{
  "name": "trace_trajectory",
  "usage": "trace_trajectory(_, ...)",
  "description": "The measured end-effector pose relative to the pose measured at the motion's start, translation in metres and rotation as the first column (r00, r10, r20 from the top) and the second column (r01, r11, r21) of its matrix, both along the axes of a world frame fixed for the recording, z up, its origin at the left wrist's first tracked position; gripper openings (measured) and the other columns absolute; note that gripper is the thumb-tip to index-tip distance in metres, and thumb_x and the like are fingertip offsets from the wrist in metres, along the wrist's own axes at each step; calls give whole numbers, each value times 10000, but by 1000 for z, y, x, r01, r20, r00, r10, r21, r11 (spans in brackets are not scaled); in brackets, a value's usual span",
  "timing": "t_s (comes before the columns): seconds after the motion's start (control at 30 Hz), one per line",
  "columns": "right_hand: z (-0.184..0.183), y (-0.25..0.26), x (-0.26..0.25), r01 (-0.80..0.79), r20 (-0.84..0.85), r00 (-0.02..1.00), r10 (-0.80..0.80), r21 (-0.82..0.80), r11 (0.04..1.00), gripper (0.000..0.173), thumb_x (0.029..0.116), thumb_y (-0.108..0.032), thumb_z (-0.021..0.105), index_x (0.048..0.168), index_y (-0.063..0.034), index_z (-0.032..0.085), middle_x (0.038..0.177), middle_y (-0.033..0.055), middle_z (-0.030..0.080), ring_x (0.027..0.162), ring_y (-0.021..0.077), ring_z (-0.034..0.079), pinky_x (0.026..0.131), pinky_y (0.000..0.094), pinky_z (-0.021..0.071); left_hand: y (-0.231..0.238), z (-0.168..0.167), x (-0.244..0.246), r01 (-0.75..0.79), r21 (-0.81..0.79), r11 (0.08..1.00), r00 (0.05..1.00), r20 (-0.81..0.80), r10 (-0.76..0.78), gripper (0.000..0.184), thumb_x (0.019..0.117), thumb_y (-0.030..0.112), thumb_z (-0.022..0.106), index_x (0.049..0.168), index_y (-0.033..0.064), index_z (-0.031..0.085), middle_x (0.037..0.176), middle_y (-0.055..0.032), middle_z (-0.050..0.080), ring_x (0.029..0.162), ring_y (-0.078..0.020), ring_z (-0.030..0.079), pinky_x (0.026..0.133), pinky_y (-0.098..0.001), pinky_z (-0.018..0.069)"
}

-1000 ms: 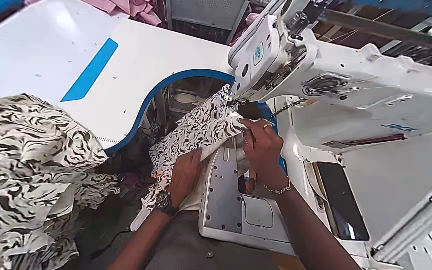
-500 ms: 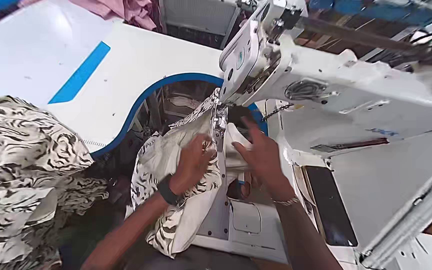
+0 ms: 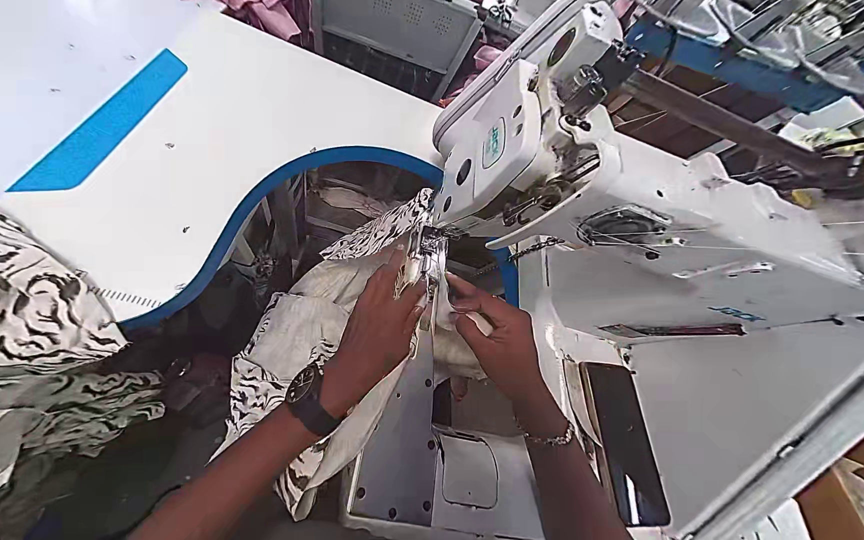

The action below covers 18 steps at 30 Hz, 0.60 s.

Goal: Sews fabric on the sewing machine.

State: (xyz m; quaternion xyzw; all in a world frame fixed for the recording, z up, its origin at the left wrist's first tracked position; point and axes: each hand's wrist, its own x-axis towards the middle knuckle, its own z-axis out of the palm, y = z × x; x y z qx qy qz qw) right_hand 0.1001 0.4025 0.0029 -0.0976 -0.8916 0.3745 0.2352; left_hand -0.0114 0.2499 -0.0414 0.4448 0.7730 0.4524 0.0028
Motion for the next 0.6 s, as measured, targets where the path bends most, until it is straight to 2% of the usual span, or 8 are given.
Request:
trace_trajectory(0.07,0,-2,-3,-41,9,999,42,-98,994,162,876,-68,580,856,12,719,1286,184,698,1184,131,675,974,255,526,-1,2,-3,36,-44,998,997,-65,-39,341,962,66,562,1271,39,705,1496,-235,528,1376,-471,501,1056,-637,441)
trace_trajectory(0.13,0,-6,-1,-57,54,997,63,-100,993,156,857,-94,576,786,-2,680,1315,185,681,1176,123,663,946,248,514,-2,4,-3,50,-100,994,995,-82,-59,350,928,14,572,1255,27,697,1469,-160,583,1411,-432,482,1053,-715,382)
trace_trajectory(0.17,2,-8,0,-69,85,993,76,-88,994,162,844,-114,578,745,-10,653,1334,185,669,1150,119,660,910,253,507,0,4,-4,42,-101,994,994,-101,-52,344,912,1,575,1232,22,700,1465,-153,589,1412,-430,481,1044,-731,374)
trace_trajectory(0.27,8,-8,1,-120,141,981,130,-78,990,169,813,-128,581,677,-28,593,1433,208,591,1130,116,651,854,256,512,5,3,-5,19,-60,998,988,-154,-28,349,887,-2,592,1217,7,707,1428,-193,604,1358,-441,532,1021,-686,432)
trace_trajectory(0.4,7,-15,1,-152,170,970,172,-124,980,169,811,-127,596,670,-38,572,1482,189,551,1026,41,645,782,202,502,4,2,-4,57,-1,998,995,-81,-57,351,956,36,512,1260,-58,661,1372,-232,634,1278,-393,620,1057,-515,498)
trace_trajectory(0.43,4,-17,0,-144,149,975,168,-159,977,162,815,-118,599,679,-32,580,1473,188,560,1036,25,638,805,186,495,3,2,-3,57,16,998,997,-47,-56,364,965,52,500,1278,-71,639,1366,-233,637,1284,-384,618,1065,-479,501)
trace_trajectory(0.5,-3,-19,-2,-126,77,985,156,-296,947,139,839,-85,613,713,-27,607,1469,187,568,1223,38,604,972,187,483,3,1,-1,49,66,997,999,-12,-48,393,933,38,516,1292,-98,600,1348,-246,641,1277,-376,623,1039,-434,522)
trace_trajectory(0.6,-15,-23,-17,-118,8,991,135,-430,895,121,867,-76,665,761,-16,667,1522,196,504,1308,47,546,1036,189,466,4,2,-3,75,123,990,997,-3,-75,392,884,-24,563,1267,-92,609,1320,-257,648,1278,-384,616,1061,-438,511)
